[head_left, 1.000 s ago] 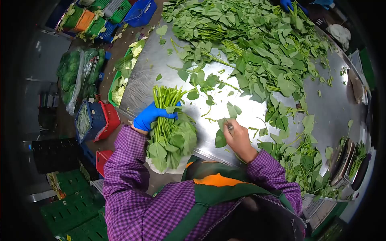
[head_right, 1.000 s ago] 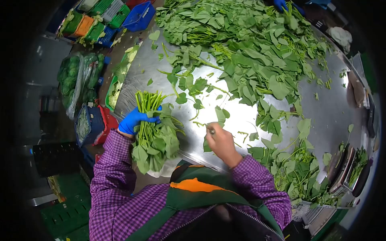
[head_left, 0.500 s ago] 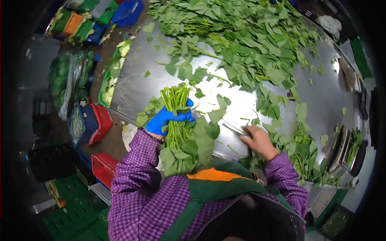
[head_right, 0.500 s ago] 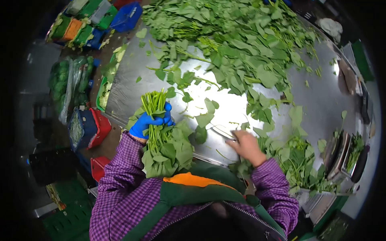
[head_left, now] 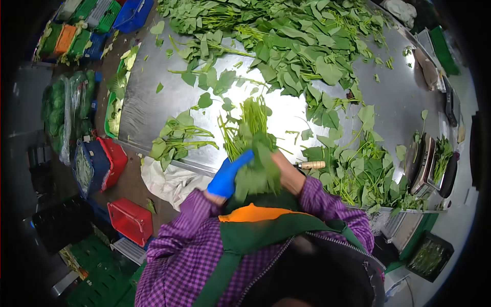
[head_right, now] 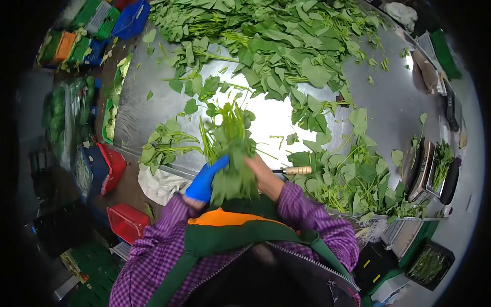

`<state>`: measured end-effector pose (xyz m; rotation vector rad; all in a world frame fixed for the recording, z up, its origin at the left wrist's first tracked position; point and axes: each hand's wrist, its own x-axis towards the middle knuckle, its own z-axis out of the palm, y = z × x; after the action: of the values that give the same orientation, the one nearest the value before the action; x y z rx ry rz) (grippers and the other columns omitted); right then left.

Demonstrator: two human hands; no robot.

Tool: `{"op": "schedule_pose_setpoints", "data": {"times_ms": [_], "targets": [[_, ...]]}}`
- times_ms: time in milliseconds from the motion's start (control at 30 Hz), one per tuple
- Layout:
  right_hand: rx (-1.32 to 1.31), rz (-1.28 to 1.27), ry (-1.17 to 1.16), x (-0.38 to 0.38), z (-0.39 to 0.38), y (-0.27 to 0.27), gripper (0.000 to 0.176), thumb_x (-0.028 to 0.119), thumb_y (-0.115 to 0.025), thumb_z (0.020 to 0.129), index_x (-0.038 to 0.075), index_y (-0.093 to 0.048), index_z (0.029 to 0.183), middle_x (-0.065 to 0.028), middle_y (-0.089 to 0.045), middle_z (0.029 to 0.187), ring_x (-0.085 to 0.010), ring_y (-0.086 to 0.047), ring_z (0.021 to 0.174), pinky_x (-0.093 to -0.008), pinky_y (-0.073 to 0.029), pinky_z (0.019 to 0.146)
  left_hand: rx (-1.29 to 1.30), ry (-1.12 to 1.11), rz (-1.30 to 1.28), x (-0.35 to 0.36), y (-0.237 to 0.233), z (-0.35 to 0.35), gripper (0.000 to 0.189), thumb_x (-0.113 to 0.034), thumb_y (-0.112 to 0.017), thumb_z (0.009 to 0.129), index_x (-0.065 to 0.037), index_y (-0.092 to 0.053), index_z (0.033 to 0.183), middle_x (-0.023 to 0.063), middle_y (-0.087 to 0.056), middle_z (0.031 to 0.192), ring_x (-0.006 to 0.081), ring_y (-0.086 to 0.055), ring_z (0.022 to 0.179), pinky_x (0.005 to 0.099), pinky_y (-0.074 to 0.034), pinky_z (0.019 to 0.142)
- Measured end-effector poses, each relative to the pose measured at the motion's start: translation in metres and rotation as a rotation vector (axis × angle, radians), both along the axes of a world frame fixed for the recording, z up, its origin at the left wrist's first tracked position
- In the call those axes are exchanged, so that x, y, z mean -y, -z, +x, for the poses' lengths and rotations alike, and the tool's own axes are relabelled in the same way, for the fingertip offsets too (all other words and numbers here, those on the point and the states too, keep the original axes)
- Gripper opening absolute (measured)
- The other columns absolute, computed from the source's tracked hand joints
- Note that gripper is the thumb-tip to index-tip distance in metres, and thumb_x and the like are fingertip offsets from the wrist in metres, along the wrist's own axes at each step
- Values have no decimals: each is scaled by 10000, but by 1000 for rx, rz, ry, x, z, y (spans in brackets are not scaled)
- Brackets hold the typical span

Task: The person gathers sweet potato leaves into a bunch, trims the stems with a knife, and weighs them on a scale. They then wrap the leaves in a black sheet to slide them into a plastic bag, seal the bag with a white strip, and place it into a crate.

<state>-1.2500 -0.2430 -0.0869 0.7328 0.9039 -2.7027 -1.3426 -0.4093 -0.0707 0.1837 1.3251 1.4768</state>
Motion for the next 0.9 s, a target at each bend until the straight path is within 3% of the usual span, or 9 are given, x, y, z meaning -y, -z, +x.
{"op": "schedule_pose_setpoints", "data": {"times_ms": [33, 67, 367, 433, 500, 633, 700, 767, 900], "targets": [[154, -436, 77, 6, -2, 23, 327, 171, -555, 912, -9, -502, 1179, -101, -618, 1031, -190, -619, 917, -354, -529, 791, -150, -37, 31, 2, 25, 6, 479, -27, -604, 810, 20, -467, 1266, 90, -566, 1171, 191, -565, 1054, 318, -473, 887], [144, -431, 134, 23, 10, 73, 326, 209, -483, 948, -23, -491, 1177, -113, -616, 1023, -228, -637, 873, -381, -555, 755, 682, -355, -89, -22, -2, 4, 397, -101, -614, 853, 7, -509, 1221, 88, -587, 1128, 170, -588, 994, 314, -496, 838], [50, -81, 208, 16, 10, 3, 384, 219, -455, 964, 34, -410, 1298, -103, -574, 1122, -207, -622, 911, -354, -552, 746, 324, -463, 10, -18, -16, 17, 429, -90, -573, 876, -8, -459, 1281, 105, -548, 1205, 214, -542, 1093, 326, -458, 908], [229, -523, 58, 12, 15, 51, 400, 222, -502, 949, 44, -419, 1297, -99, -573, 1125, -198, -619, 901, -348, -551, 752, -356, 112, 18, -3, 23, 11, 443, -96, -574, 877, -12, -449, 1293, 108, -524, 1245, 213, -513, 1137, 335, -438, 937], [135, -206, 323, 21, 9, 12, 370, 227, -516, 936, 36, -456, 1248, -114, -581, 1114, -205, -623, 893, -366, -553, 760, 408, -428, 65, -34, -18, 12, 419, -103, -580, 877, -17, -477, 1274, 110, -545, 1215, 219, -523, 1126, 327, -448, 924], [259, -659, 69, 7, 16, 11, 436, 251, -482, 959, 62, -371, 1336, -111, -548, 1172, -202, -593, 985, -381, -534, 804, 410, -395, -26, -18, -10, 27, 453, -102, -589, 870, -24, -456, 1297, 106, -541, 1222, 205, -527, 1117, 335, -450, 921], [193, -70, 337, 18, 9, -2, 524, 227, -560, 913, 87, -350, 1372, -154, -509, 1265, -253, -548, 1101, -337, -449, 922, 281, -424, 72, -35, -17, 14, 493, -78, -594, 857, -24, -425, 1318, 100, -546, 1213, 191, -530, 1106, 335, -446, 924], [-317, 1070, -189, 1, 31, -4, 520, 201, -556, 913, 82, -349, 1375, -133, -506, 1272, -237, -542, 1107, -328, -432, 930, 451, -404, 27, -27, -34, 13, 530, -41, -585, 844, -22, -392, 1338, 97, -530, 1241, 197, -527, 1111, 339, -429, 946], [-18, 390, 6, 2, 19, -6, 465, 233, -514, 933, 38, -388, 1335, -123, -523, 1253, -198, -557, 1082, -308, -460, 888, 289, -212, 85, -26, -32, 7, 530, -54, -598, 829, -18, -413, 1324, 90, -541, 1225, 197, -542, 1089, 329, -435, 935]]}}
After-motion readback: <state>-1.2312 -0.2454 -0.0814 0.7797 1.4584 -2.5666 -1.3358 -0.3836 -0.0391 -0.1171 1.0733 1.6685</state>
